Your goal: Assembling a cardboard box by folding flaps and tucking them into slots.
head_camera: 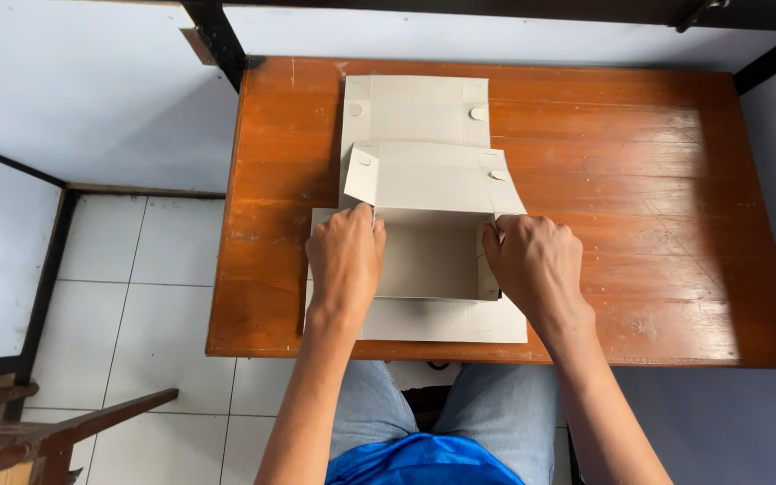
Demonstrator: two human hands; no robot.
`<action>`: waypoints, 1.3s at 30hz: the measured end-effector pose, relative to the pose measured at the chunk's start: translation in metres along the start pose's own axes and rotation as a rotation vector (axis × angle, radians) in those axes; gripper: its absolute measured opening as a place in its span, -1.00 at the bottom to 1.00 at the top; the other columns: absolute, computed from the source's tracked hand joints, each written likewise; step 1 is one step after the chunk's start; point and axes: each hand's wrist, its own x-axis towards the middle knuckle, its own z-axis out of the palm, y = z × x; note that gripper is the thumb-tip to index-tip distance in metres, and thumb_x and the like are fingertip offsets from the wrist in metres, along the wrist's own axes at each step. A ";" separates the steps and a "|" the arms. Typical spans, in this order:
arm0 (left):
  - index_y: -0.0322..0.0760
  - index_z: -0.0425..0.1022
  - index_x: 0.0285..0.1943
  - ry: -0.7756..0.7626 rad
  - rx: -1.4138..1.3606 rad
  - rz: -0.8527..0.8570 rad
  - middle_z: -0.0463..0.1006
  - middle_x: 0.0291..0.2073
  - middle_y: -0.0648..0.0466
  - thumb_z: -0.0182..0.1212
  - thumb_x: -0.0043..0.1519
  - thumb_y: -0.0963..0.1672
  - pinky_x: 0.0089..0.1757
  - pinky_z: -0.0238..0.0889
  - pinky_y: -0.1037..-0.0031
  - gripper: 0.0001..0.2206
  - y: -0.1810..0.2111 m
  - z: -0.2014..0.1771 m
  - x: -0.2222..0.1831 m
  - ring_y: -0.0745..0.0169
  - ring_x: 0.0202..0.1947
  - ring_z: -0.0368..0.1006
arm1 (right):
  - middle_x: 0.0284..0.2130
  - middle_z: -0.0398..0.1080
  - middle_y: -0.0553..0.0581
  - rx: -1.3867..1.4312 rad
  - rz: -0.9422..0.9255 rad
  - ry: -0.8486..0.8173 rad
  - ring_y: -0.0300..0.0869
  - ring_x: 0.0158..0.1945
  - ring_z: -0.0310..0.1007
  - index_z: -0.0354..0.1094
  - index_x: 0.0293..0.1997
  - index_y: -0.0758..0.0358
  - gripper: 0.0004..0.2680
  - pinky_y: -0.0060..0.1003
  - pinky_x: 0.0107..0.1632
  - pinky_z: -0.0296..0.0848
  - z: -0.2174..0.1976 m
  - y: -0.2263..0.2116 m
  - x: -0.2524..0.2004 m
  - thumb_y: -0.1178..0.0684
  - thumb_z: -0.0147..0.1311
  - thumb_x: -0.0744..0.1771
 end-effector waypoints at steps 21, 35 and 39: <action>-0.41 0.67 -0.28 -0.270 -0.001 0.030 0.67 -0.40 -0.21 -0.14 0.32 -0.04 -0.13 0.45 -0.02 -0.56 -0.016 -0.005 -0.001 -0.37 -0.19 0.63 | -0.86 0.18 0.07 0.026 -0.079 -0.142 -0.11 -0.70 0.30 0.33 -0.72 0.21 -0.61 -0.21 -0.47 0.42 -0.012 0.000 0.007 -0.10 -0.16 0.36; -0.45 0.60 -0.40 -0.418 -0.003 0.018 0.56 -0.56 -0.17 0.00 0.27 -0.02 -0.09 0.39 0.08 -0.59 -0.012 -0.046 -0.030 -0.25 -0.38 0.56 | -0.59 0.48 0.29 -0.039 -0.002 -0.438 0.16 -0.34 0.60 0.60 -0.38 0.25 -0.60 -0.04 -0.12 0.55 -0.069 -0.016 -0.037 -0.25 -0.11 0.36; -0.29 0.49 -0.68 -0.483 -0.011 0.093 0.39 -0.83 0.08 0.11 0.18 -0.10 -0.24 0.42 0.24 -0.66 -0.019 -0.027 -0.024 0.05 -0.73 0.41 | -0.80 0.35 0.06 -0.064 -0.074 -0.457 -0.10 -0.60 0.49 0.49 -0.58 0.17 -0.64 -0.27 -0.31 0.54 -0.035 0.004 -0.031 -0.15 -0.09 0.37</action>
